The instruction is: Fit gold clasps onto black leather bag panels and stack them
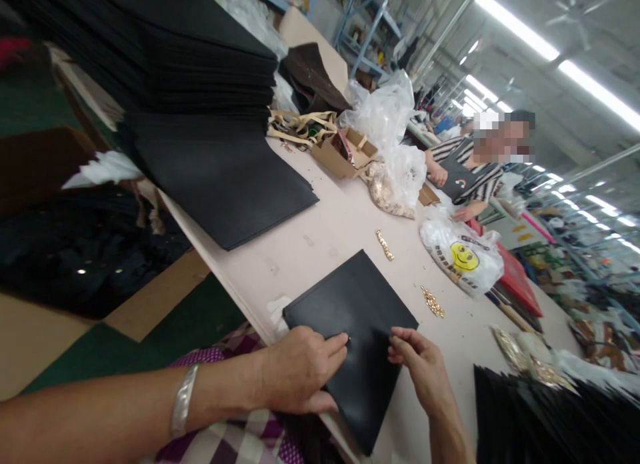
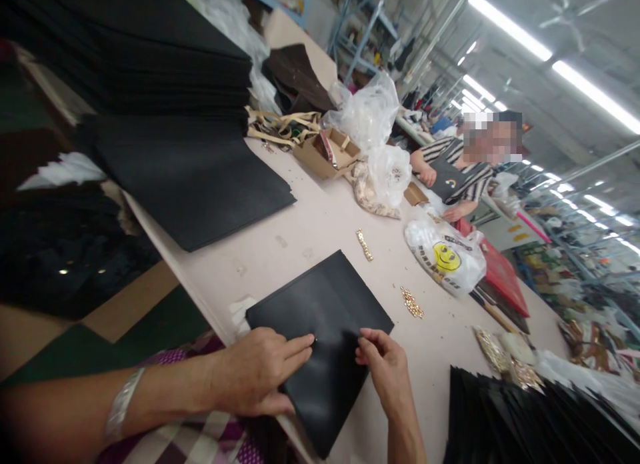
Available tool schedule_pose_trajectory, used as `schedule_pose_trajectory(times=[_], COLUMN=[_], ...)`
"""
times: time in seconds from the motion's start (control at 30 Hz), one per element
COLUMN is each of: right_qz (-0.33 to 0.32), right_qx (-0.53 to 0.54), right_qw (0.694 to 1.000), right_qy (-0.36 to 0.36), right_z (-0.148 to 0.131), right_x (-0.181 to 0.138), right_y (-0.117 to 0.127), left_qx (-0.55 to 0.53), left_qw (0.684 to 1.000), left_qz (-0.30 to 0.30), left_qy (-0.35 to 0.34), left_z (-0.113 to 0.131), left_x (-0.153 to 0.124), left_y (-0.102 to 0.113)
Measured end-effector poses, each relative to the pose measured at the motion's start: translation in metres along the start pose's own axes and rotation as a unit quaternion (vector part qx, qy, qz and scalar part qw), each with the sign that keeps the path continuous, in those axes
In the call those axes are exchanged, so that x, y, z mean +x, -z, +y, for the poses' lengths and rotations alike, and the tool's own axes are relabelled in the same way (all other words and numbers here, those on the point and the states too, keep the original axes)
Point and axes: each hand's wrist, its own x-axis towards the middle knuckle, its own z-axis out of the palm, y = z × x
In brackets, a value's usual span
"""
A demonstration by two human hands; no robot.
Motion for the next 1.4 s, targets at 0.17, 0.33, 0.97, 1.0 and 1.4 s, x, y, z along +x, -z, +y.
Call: schedule_pose_trajectory(times=[0.17,0.33,0.97,1.0,1.4], right_qz=[-0.071,-0.118,-0.206,-0.212,-0.251], right_qx=[0.013,0.007,-0.224,-0.224,-0.275], right_qw=[0.997,0.993,0.95,0.948,0.92], right_qy=[0.01,-0.005,-0.067,-0.079,-0.121], right_z=[-0.001,-0.008,-0.032,-0.034,-0.05], right_x=[-0.015,-0.019,0.009,0.011,0.03], right_y=[-0.029,-0.048,-0.058,-0.057,-0.058], left_qx=[0.005,0.003,-0.006,-0.008,-0.057], left_qw=[1.0,1.0,0.999,0.999,0.998], left_qz=[0.019,0.016,0.03,0.029,-0.016], left_qy=[-0.01,-0.016,-0.013,-0.014,-0.017], left_z=[0.0,-0.001,-0.003,-0.004,-0.008], left_x=[-0.001,-0.002,-0.002,-0.002,-0.002], left_y=[-0.003,-0.001,-0.001,-0.001,0.004])
